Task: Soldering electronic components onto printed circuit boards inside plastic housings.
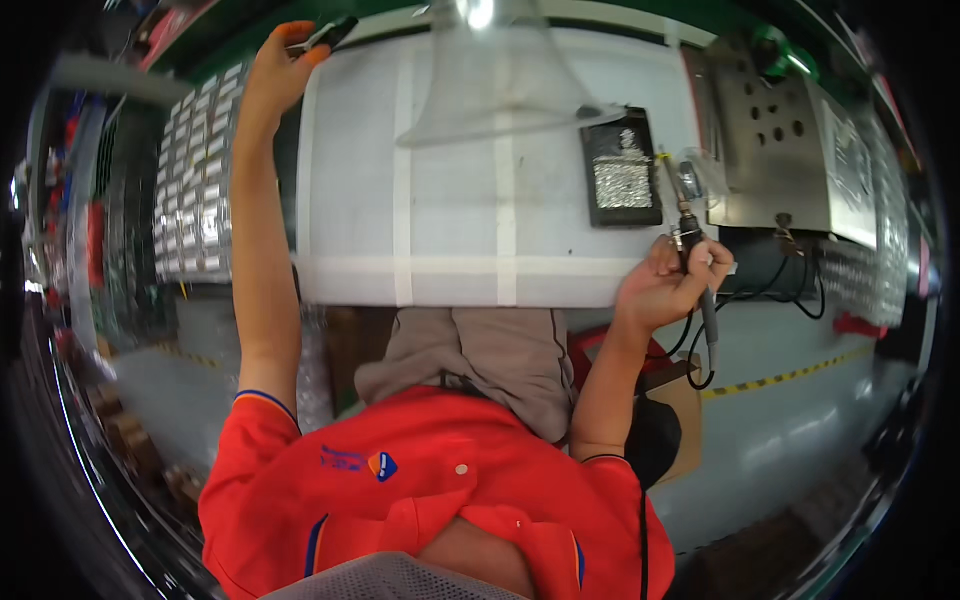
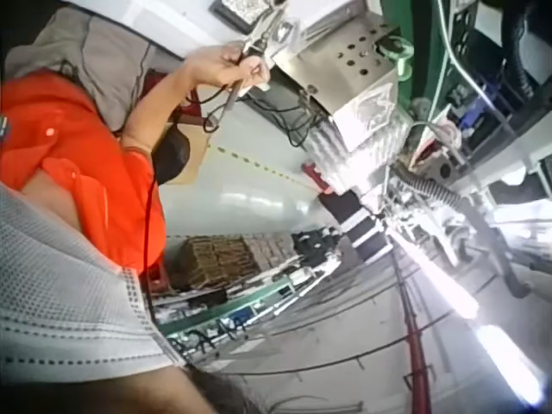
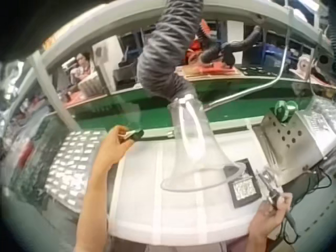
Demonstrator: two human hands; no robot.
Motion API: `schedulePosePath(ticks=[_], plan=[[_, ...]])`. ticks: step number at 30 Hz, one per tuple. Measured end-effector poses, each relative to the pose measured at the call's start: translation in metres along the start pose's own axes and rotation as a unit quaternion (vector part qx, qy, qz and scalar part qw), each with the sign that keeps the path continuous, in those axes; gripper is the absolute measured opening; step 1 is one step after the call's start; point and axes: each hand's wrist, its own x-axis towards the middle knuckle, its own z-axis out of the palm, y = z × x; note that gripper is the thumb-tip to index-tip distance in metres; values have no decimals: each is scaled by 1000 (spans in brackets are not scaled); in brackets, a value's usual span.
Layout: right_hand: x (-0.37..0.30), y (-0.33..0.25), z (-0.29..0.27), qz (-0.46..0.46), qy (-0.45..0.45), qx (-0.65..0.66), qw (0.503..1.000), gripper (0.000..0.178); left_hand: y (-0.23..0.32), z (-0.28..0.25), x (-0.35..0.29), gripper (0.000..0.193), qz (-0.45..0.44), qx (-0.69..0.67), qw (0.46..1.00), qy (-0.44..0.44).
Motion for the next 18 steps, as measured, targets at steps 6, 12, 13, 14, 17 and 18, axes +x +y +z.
schedulePosePath(ticks=[6,12,13,14,17,18], plan=[[-3,0,0,-4,2,-11,1000,11,53,-24,-179,43,110,-191,962,-164],[-2,-2,5,-18,-20,-11,1000,15,66,2,-190,43,163,-104,974,-123],[-2,-2,5,-19,-14,-14,1000,15,57,-8,-187,42,124,-53,987,-92],[-2,-1,4,-24,-11,-23,999,15,47,-20,-184,41,101,-12,994,-47],[-3,0,3,-35,-21,-25,999,14,17,-41,-188,36,22,185,982,2],[-4,-1,3,-37,-35,-28,998,14,9,-44,-188,33,40,231,972,-3]])
